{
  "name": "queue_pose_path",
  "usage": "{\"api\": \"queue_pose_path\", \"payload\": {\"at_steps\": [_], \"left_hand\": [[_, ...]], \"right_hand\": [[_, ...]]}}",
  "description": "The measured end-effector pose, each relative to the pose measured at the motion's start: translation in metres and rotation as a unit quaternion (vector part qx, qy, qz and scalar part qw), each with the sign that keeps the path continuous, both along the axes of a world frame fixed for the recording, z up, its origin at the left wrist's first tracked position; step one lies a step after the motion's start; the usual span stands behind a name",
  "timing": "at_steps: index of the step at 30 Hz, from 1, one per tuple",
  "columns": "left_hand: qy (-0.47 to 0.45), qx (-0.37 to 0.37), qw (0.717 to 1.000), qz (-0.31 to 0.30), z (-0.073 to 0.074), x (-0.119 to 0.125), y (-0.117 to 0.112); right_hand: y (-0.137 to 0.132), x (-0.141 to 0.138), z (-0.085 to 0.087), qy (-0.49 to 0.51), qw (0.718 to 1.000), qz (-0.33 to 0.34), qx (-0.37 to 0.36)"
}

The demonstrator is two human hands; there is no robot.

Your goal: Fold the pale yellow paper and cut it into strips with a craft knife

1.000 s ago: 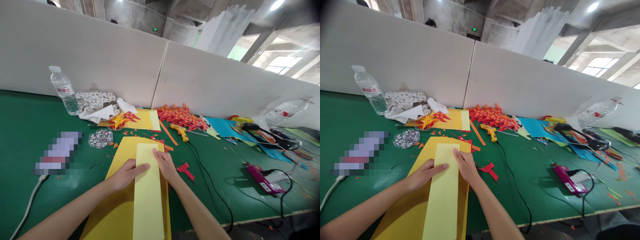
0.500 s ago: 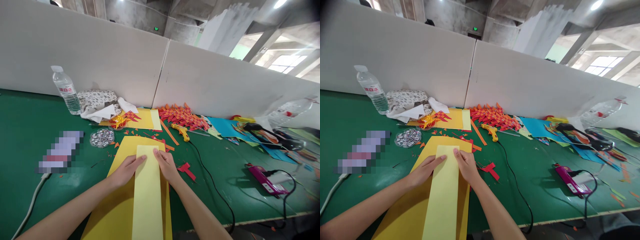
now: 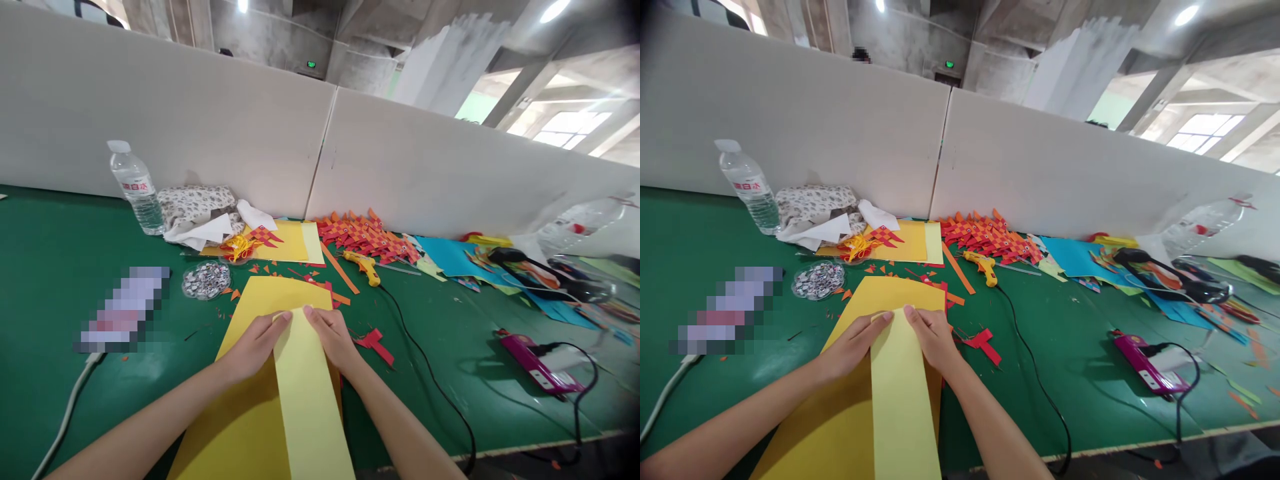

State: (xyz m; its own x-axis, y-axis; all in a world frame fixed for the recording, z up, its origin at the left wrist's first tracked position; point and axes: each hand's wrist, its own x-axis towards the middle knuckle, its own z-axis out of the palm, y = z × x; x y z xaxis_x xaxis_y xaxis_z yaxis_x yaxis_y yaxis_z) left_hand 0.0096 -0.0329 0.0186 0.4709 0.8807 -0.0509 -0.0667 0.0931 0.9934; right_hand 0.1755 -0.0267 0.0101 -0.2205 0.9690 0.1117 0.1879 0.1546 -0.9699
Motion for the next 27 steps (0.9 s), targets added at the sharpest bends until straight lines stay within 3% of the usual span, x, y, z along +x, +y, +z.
{"api": "queue_pose_path", "payload": {"at_steps": [4, 8, 10, 14, 16, 19, 24, 27], "left_hand": [[-0.016, -0.005, 0.996, 0.091, -0.004, 0.000, 0.005], [-0.022, -0.069, 0.984, 0.164, -0.009, -0.004, 0.012], [-0.028, -0.094, 0.984, 0.146, -0.008, -0.005, 0.012], [-0.002, -0.065, 0.997, -0.034, -0.007, -0.004, 0.004], [0.055, -0.031, 0.995, -0.080, -0.009, -0.002, 0.000], [0.095, -0.026, 0.994, -0.054, -0.013, 0.000, 0.001], [-0.009, -0.071, 0.997, 0.038, -0.017, -0.001, 0.010], [-0.036, -0.070, 0.996, 0.032, -0.017, -0.001, 0.011]], "right_hand": [[0.001, 0.002, 0.001, -0.023, 0.999, 0.026, 0.000], [0.002, 0.001, 0.002, -0.089, 0.995, 0.018, 0.037], [0.003, 0.000, 0.000, -0.096, 0.994, -0.010, 0.054], [0.006, 0.001, -0.004, -0.082, 0.990, -0.090, 0.066], [0.008, 0.002, -0.005, -0.076, 0.988, -0.116, 0.073], [0.009, 0.004, -0.003, -0.062, 0.991, -0.104, 0.060], [0.006, 0.001, -0.002, -0.145, 0.986, -0.054, 0.059], [0.005, -0.001, -0.004, -0.182, 0.977, -0.070, 0.090]]}}
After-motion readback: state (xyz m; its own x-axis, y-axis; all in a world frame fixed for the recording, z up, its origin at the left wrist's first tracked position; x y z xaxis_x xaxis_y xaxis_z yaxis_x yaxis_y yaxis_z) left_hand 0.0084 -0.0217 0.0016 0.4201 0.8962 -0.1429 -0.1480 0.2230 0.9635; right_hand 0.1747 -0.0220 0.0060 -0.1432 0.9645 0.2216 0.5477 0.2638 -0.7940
